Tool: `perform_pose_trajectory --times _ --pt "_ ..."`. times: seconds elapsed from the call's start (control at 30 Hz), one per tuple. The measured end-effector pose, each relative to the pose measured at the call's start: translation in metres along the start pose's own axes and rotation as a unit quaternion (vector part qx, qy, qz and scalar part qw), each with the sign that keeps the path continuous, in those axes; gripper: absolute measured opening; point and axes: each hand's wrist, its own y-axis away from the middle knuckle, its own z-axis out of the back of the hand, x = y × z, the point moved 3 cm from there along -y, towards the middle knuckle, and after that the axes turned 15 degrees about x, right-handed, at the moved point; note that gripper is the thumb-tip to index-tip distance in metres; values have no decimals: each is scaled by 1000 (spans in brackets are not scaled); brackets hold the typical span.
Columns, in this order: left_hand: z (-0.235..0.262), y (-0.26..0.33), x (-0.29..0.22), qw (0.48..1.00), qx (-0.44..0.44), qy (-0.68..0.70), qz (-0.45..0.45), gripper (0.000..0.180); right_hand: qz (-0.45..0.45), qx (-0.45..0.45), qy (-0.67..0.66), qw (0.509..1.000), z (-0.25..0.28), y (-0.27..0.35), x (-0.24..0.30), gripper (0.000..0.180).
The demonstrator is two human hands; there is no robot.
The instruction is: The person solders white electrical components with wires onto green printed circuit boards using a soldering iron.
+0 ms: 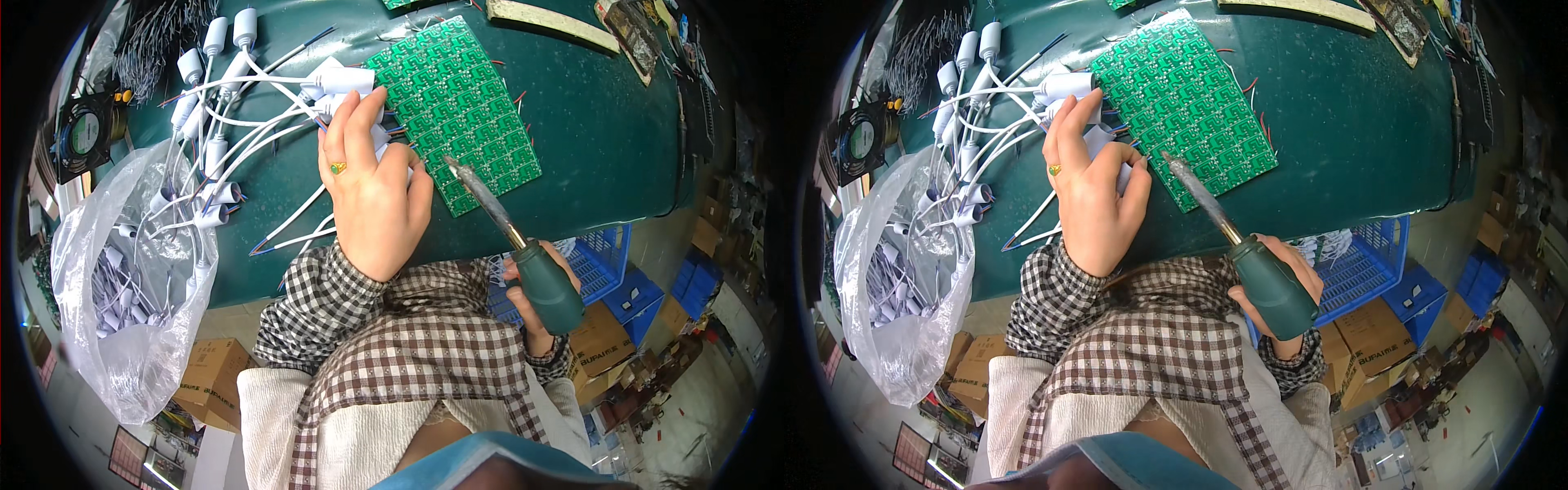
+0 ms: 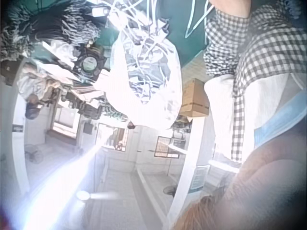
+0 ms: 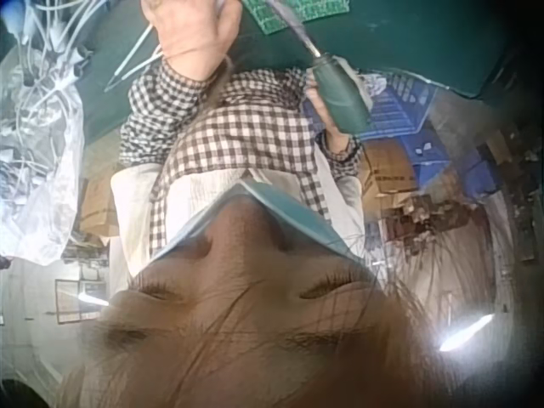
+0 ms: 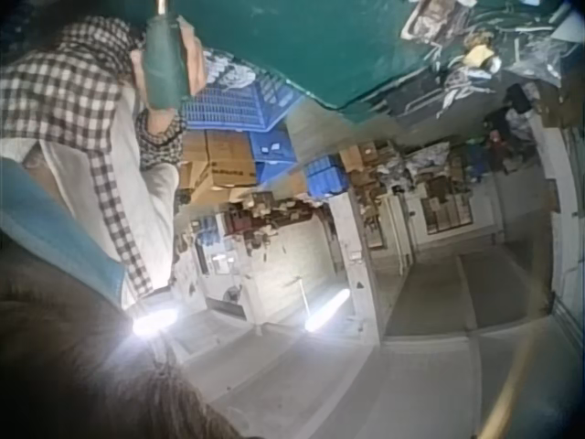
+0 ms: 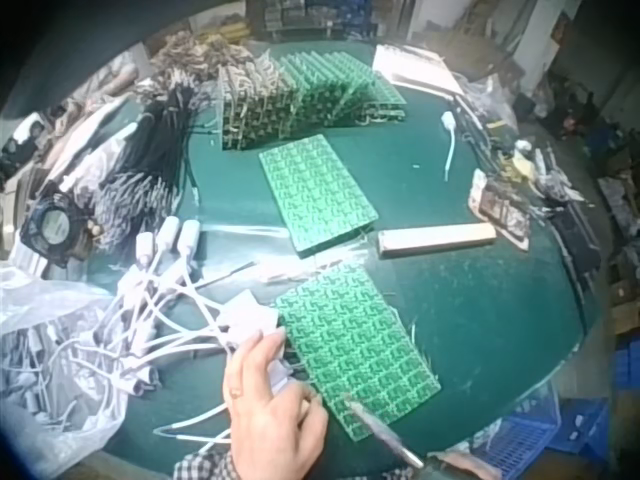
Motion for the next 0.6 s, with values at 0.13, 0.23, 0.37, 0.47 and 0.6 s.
perform_pose_trajectory --times 0.13,0.23,0.37,0.47,0.6 --pt "-3 1 0 999 -28 13 -11 9 47 5 45 998 -2 -2 -1 61" --pt "-2 0 -1 1000 -23 11 -8 9 43 4 37 998 -3 -4 1 61" --pt "-1 -1 -2 1000 -18 13 -6 9 40 11 25 999 -3 -5 2 64" --pt "-1 -1 -3 1000 -16 7 -8 9 56 17 39 998 -3 -7 3 66" --pt "-2 -1 -3 1000 -20 16 -12 8 57 25 64 996 -3 -8 7 71"
